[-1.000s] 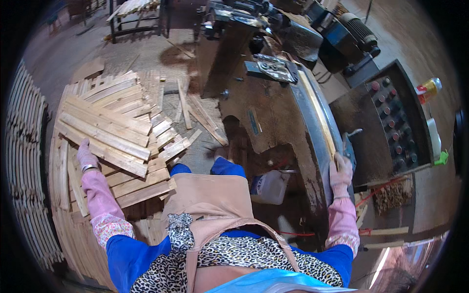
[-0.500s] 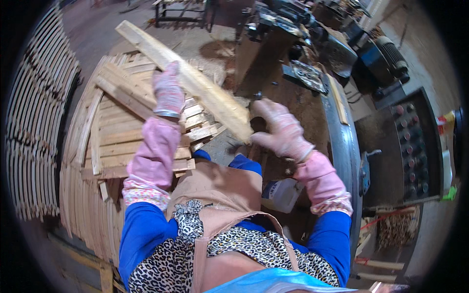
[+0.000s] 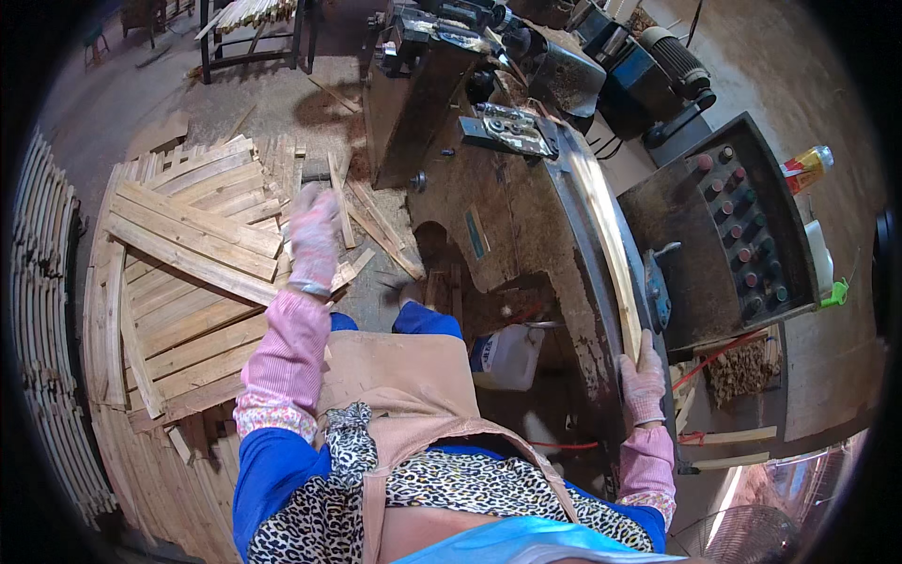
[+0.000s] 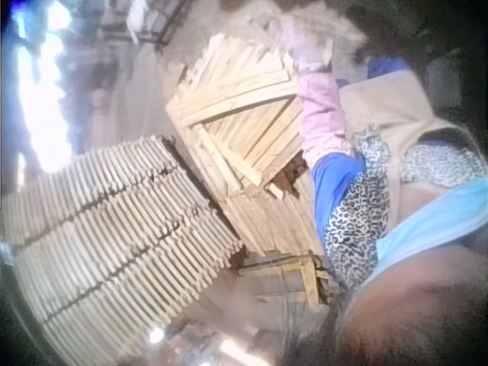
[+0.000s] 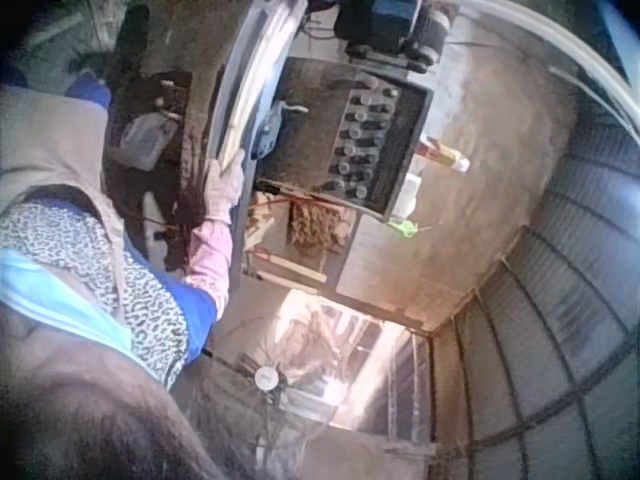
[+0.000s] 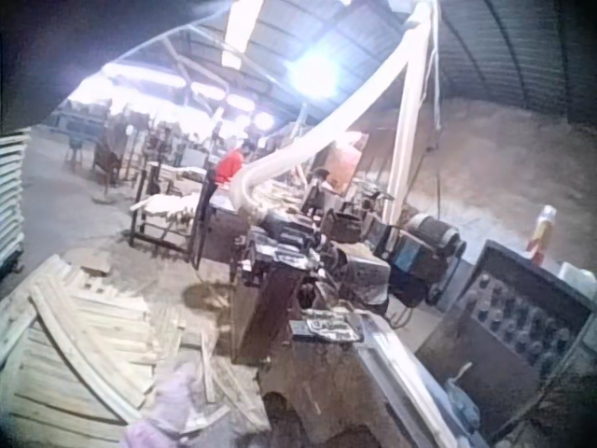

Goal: The person shapes long wood strips by hand-feeding them through a stationary woodworking planer. The person picks up strips from a pile on the floor, passes them across the planer blades, and places the processed pieces onto a separate stack.

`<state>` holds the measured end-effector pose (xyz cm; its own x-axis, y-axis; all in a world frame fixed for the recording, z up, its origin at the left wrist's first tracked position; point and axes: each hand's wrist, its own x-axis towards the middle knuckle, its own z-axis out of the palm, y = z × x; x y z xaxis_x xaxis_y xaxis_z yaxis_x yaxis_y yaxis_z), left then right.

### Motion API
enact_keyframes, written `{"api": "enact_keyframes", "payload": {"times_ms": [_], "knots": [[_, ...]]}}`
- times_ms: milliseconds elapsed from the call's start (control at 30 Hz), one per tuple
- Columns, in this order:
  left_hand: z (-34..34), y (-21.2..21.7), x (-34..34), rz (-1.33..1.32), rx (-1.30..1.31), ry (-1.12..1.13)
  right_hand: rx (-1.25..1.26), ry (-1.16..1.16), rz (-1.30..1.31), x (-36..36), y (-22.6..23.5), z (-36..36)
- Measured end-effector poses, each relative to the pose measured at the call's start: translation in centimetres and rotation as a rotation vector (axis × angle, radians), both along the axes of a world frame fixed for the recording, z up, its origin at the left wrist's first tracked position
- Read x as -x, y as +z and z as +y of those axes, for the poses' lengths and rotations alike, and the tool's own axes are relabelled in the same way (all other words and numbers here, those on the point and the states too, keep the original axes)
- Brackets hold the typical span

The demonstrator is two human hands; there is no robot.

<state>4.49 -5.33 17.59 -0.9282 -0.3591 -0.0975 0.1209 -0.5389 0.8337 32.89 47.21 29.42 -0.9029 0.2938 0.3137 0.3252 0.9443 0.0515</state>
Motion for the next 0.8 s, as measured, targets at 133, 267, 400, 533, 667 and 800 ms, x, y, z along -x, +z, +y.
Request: {"api": "enact_keyframes", "payload": {"times_ms": [133, 267, 400, 533, 667, 800], "knots": [[-3.9, -6.2, -1.1, -0.036, -0.119, 0.042, -0.039, -0.058, 0.066, 5.7, -1.4, 3.0], [-4.3, -3.2, -2.6, -0.097, -0.023, 0.247, -0.12, 0.049, 0.265, 19.6, -1.3, 1.3], [-7.0, -4.0, -1.9, -0.008, 0.192, 0.33, -0.063, -0.071, 0.058, 29.6, 0.9, -3.2], [-13.9, -7.6, -1.5, 0.019, 0.451, 0.776, 0.037, 0.201, 0.168, 29.5, -2.0, -0.7], [-19.4, -4.3, -4.4, -0.631, 0.81, 0.853, -0.015, 0.262, 0.248, 18.5, -3.3, 2.2], [-28.6, -12.7, -3.3, -0.441, 0.396, 0.731, -0.063, 0.013, 0.008, 7.8, -1.8, 2.3]]}}
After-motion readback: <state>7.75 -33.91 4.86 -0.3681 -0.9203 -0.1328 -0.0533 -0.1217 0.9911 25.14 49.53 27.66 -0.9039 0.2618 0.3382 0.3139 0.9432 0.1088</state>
